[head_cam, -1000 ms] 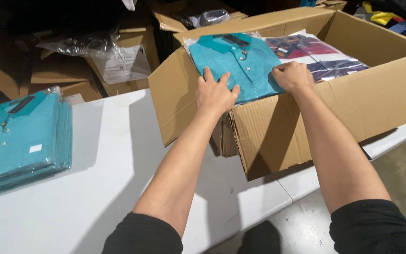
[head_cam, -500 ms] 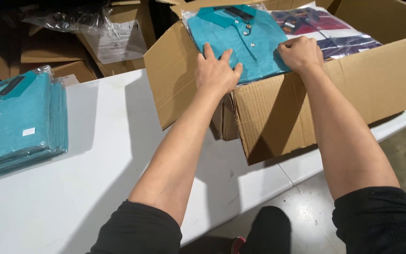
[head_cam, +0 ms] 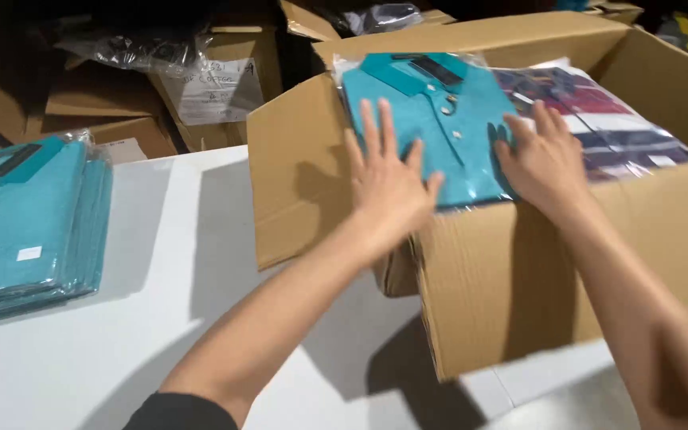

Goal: The person packs packaged shirts into a cardboard box.

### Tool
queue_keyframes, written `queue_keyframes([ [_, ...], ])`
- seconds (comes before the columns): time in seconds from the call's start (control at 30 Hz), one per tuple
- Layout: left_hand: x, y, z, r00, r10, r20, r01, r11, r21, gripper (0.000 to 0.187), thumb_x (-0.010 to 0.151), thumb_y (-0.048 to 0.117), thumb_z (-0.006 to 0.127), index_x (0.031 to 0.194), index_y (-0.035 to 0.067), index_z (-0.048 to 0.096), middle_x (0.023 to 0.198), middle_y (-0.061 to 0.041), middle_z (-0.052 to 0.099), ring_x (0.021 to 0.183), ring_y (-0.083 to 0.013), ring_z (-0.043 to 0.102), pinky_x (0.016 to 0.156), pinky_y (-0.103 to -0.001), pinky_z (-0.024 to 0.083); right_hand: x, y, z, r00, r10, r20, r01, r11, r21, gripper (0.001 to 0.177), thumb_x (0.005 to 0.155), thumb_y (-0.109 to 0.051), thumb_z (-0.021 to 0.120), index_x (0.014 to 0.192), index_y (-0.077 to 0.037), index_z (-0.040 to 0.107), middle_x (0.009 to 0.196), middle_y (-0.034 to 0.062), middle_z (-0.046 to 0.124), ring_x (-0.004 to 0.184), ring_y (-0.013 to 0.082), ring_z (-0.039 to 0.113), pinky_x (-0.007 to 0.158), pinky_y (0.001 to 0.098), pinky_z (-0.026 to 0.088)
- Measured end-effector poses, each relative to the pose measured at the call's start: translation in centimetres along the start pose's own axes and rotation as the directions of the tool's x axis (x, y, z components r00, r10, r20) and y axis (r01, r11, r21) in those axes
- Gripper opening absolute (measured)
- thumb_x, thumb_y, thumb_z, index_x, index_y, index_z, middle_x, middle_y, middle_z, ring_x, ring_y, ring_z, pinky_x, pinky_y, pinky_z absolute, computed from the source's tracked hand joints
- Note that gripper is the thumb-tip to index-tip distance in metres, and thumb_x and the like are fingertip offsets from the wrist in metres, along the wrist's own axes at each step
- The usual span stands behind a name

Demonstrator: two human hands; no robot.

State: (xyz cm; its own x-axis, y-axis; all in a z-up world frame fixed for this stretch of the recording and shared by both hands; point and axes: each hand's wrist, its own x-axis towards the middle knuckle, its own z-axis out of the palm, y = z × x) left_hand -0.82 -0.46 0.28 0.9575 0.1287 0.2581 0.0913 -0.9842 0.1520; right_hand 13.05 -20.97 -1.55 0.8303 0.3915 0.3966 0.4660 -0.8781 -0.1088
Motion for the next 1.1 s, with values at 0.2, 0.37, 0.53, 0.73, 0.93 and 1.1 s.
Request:
queue_keyframes([
  [0.2, 0.5, 1.2, 2.1, 0.987, 0.050, 0.156, -0.031, 0.993, -0.117, 0.094, 0.093, 0.072, 0.031, 0.158, 0.004, 0.024, 0.162, -0.041, 0.006, 0.150, -0.0627, -0.003, 0.120, -0.068, -0.005, -0.9, -8.1, -7.2, 0.843, 0.256, 0.473, -0.323, 0.944, 0.065, 0.067, 0.092, -0.061, 0.032, 0.157, -0.048, 0.033, 0.168, -0.0016, 0.032, 0.155, 0.0277, 0.028, 0.117, 0.0542, 0.030],
  [0.37, 2.0, 3.3, 0.2, 0.895, 0.008, 0.446, 0.089, 0.977, -0.195, 0.093, 0.098, 0.061, 0.036, 0.161, 0.001, 0.004, 0.162, -0.042, -0.015, 0.148, -0.0630, -0.020, 0.118, -0.068, -0.012, 0.0, -2.1, -1.3, 0.874, 0.117, 0.471, -0.218, 0.961, 0.167, 0.068, 0.096, -0.057, 0.027, 0.162, -0.040, 0.024, 0.169, 0.0133, 0.023, 0.159, 0.0310, 0.014, 0.121, 0.0555, 0.018],
  [0.53, 2.2, 4.7, -0.1, 0.753, -0.087, 0.652, 0.231, 0.963, -0.137, 0.090, 0.101, 0.058, 0.032, 0.164, 0.011, -0.011, 0.165, -0.032, -0.030, 0.149, -0.0556, -0.031, 0.120, -0.063, -0.018, -0.8, -4.5, -4.4, 0.861, 0.097, 0.499, -0.162, 0.983, 0.088, 0.064, 0.100, -0.056, 0.015, 0.163, -0.041, 0.018, 0.171, 0.0150, 0.014, 0.155, 0.0439, 0.013, 0.118, 0.0690, 0.011],
  [0.73, -0.2, 4.0, 3.7, 0.969, -0.173, -0.175, 0.082, 0.899, -0.431, 0.051, 0.084, 0.020, 0.057, 0.125, -0.010, 0.056, 0.145, -0.036, 0.040, 0.141, -0.0571, 0.038, 0.121, -0.061, 0.033, -0.4, -7.9, -2.1, 0.833, 0.119, 0.541, -0.193, 0.978, 0.083, 0.064, 0.099, -0.056, 0.026, 0.161, -0.047, 0.015, 0.172, 0.0177, -0.001, 0.157, 0.0435, -0.002, 0.120, 0.0684, 0.006],
  [0.93, -5.8, -2.1, -0.8, 0.991, 0.082, -0.109, -0.127, 0.848, -0.515, 0.039, 0.094, 0.009, 0.047, 0.130, 0.000, 0.060, 0.162, -0.031, 0.039, 0.152, -0.0481, 0.042, 0.122, -0.057, 0.042, 0.1, -10.9, 0.6, 0.856, 0.348, 0.382, -0.388, 0.921, 0.033, 0.070, 0.099, -0.042, 0.048, 0.164, -0.020, 0.034, 0.167, 0.0247, 0.010, 0.147, 0.0589, 0.017, 0.115, 0.0682, 0.015],
  [1.1, -12.2, -16.1, -9.8, 0.910, -0.413, 0.028, 0.199, 0.378, -0.904, 0.033, 0.097, 0.021, 0.042, 0.117, 0.005, 0.062, 0.127, -0.020, 0.067, 0.114, -0.0390, 0.062, 0.095, -0.045, 0.046, -2.2, -28.1, -1.8, 0.982, -0.164, -0.095, 0.189, 0.825, 0.533, 0.046, 0.101, -0.004, 0.068, 0.143, 0.011, 0.058, 0.135, 0.0325, 0.060, 0.121, 0.0477, 0.054, 0.102, 0.0521, 0.042],
])
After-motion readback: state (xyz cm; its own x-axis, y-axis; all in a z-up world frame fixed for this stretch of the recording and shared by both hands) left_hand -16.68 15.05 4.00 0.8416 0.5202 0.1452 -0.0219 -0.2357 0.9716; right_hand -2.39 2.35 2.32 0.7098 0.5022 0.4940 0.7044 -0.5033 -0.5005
